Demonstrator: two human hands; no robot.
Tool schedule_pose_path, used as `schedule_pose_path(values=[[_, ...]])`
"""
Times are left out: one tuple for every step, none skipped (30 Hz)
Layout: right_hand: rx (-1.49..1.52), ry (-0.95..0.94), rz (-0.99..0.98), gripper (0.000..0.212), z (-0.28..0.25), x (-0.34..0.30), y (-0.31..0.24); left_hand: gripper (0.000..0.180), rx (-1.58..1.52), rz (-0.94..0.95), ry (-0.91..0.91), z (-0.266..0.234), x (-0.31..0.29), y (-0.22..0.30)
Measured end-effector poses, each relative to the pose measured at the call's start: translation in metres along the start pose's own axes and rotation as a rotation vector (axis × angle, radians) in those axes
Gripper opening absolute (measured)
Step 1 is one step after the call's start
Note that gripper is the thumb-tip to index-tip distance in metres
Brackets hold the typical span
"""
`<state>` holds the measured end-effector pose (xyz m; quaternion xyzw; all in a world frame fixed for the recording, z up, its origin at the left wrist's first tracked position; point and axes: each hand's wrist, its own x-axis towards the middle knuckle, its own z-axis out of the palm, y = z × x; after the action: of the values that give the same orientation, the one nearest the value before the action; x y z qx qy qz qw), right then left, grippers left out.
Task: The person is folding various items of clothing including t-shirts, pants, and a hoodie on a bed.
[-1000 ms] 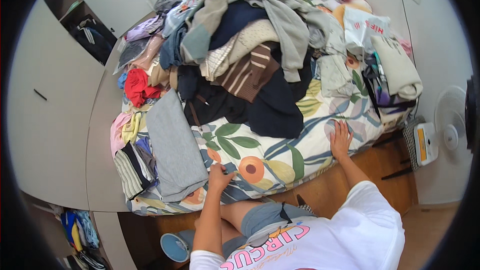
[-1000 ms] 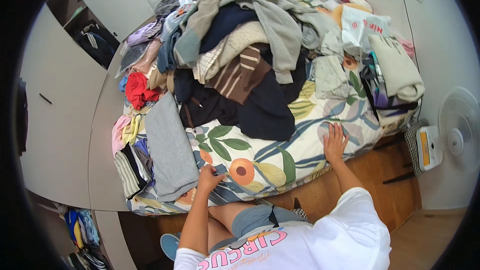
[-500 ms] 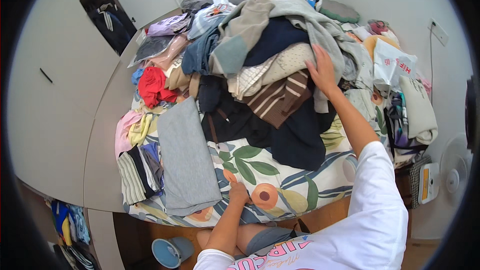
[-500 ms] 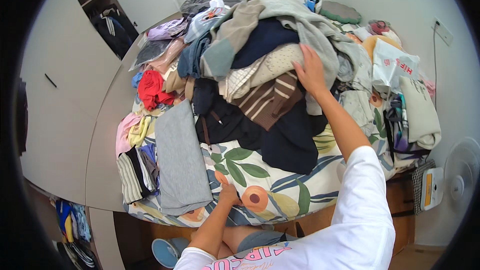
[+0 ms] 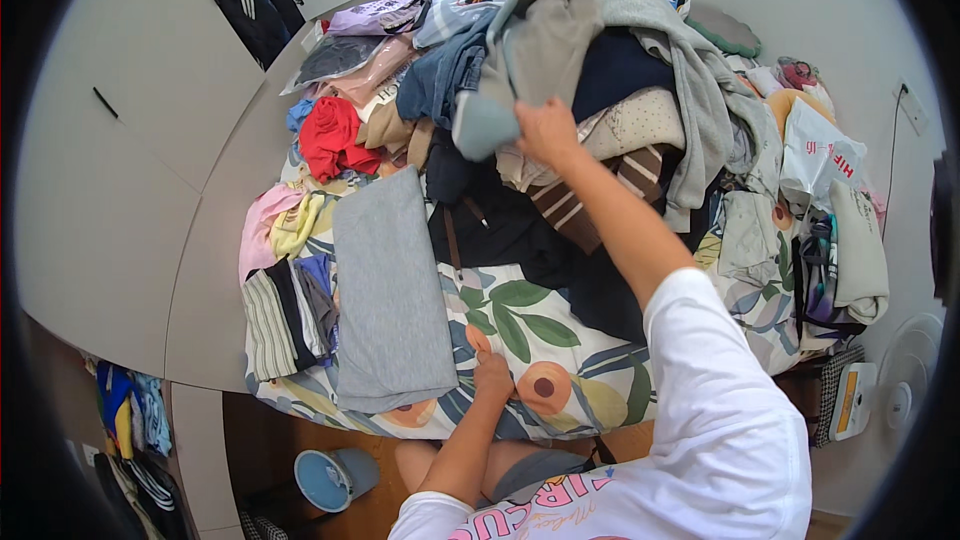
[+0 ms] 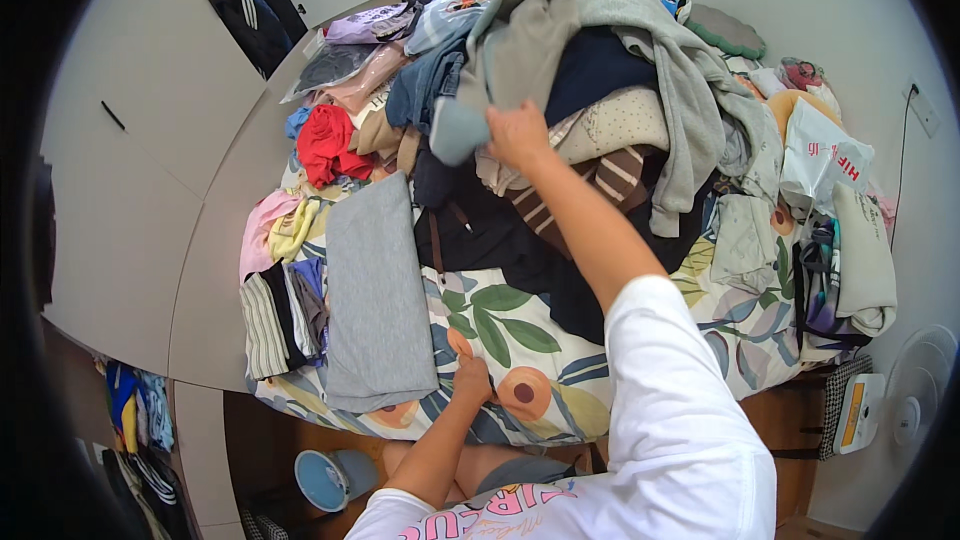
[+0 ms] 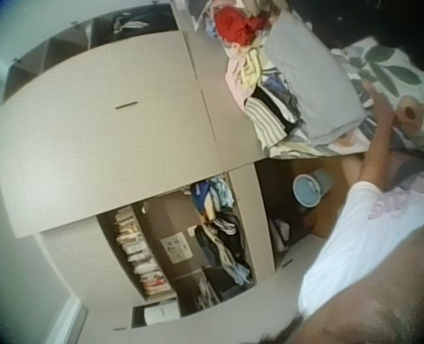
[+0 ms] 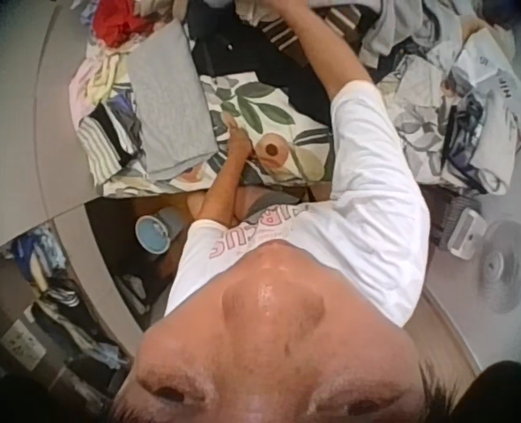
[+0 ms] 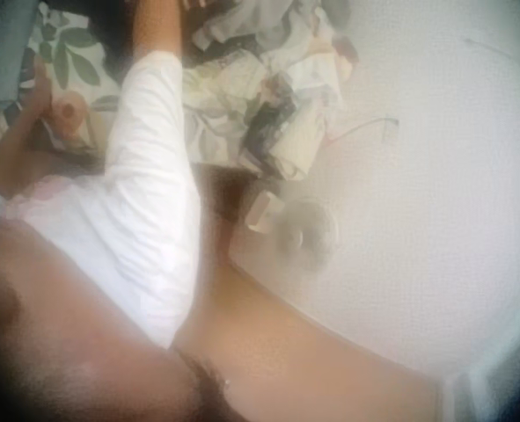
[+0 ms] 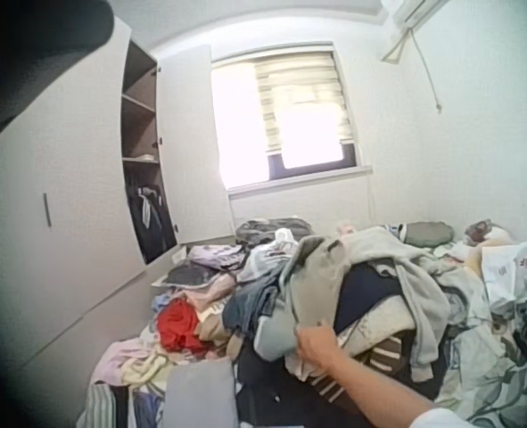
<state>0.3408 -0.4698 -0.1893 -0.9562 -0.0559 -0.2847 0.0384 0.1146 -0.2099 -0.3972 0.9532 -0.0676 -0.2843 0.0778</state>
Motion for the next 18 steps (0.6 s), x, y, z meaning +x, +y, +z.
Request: schedule_pose_path(values=[[0.035, -0.041, -0.006, 0.029, 0.004, -0.020, -0.014, 0.068, 0.000, -0.001, 0.012, 0.000, -0.002, -0.002], [0.029, -0.078, -0.001, 0.033, 0.005, -0.044, -0.025, 0.068, -0.006, 0.001, 0.010, -0.001, -0.003, -0.002], [0.031, -0.117, 0.002, 0.036, 0.008, -0.071, -0.037, 0.071, 0.004, 0.012, 0.003, -0.001, -0.005, -0.004], [0.056, -0.135, 0.033, 0.037, 0.012, -0.100, -0.045, 0.073, 0.017, 0.031, -0.006, -0.003, -0.009, -0.003], [0.081, -0.156, 0.066, 0.038, 0.016, -0.128, -0.052, 0.073, 0.016, 0.032, -0.017, -0.009, -0.014, 0.000], [0.085, -0.169, 0.066, 0.038, 0.011, -0.152, -0.063, 0.073, 0.010, 0.027, -0.011, -0.016, -0.021, 0.002], [0.124, -0.240, 0.136, 0.037, 0.006, -0.174, -0.074, 0.073, 0.004, 0.022, -0.007, -0.020, -0.028, 0.003], [0.162, -0.315, 0.204, 0.036, 0.002, -0.194, -0.084, 0.075, -0.032, 0.034, 0.044, -0.017, -0.030, 0.000], [0.166, -0.334, 0.203, 0.036, -0.004, -0.213, -0.094, 0.076, -0.068, 0.043, 0.093, -0.011, -0.030, -0.004], [0.271, -0.405, 0.287, 0.035, -0.011, -0.234, -0.105, 0.073, -0.097, 0.075, 0.140, -0.005, -0.032, -0.007], [0.378, -0.476, 0.372, 0.036, -0.017, -0.256, -0.116, 0.069, -0.126, 0.102, 0.189, -0.005, -0.039, -0.009], [0.512, -0.524, 0.412, 0.040, -0.023, -0.280, -0.124, 0.064, -0.208, 0.154, 0.216, -0.003, -0.047, -0.011], [0.517, -0.554, 0.419, 0.040, -0.033, -0.303, -0.132, 0.058, -0.292, 0.208, 0.242, -0.003, -0.059, -0.010], [0.551, -0.614, 0.459, 0.040, -0.043, -0.322, -0.142, 0.048, -0.374, 0.308, 0.252, 0.004, -0.065, -0.016], [0.584, -0.676, 0.497, 0.041, -0.056, -0.341, -0.152, 0.048, -0.381, 0.283, 0.233, 0.016, -0.078, -0.022], [0.662, -0.747, 0.492, 0.042, -0.067, -0.360, -0.156, 0.047, -0.794, 0.329, -0.155, 0.018, -0.093, -0.020], [0.665, -0.768, 0.509, 0.042, -0.075, -0.383, -0.163, 0.047, -1.194, 0.353, -0.555, 0.017, -0.112, -0.017], [0.757, -0.767, 0.476, 0.044, -0.082, -0.404, -0.173, 0.049, -1.540, 0.318, -0.565, 0.022, -0.147, -0.010]])
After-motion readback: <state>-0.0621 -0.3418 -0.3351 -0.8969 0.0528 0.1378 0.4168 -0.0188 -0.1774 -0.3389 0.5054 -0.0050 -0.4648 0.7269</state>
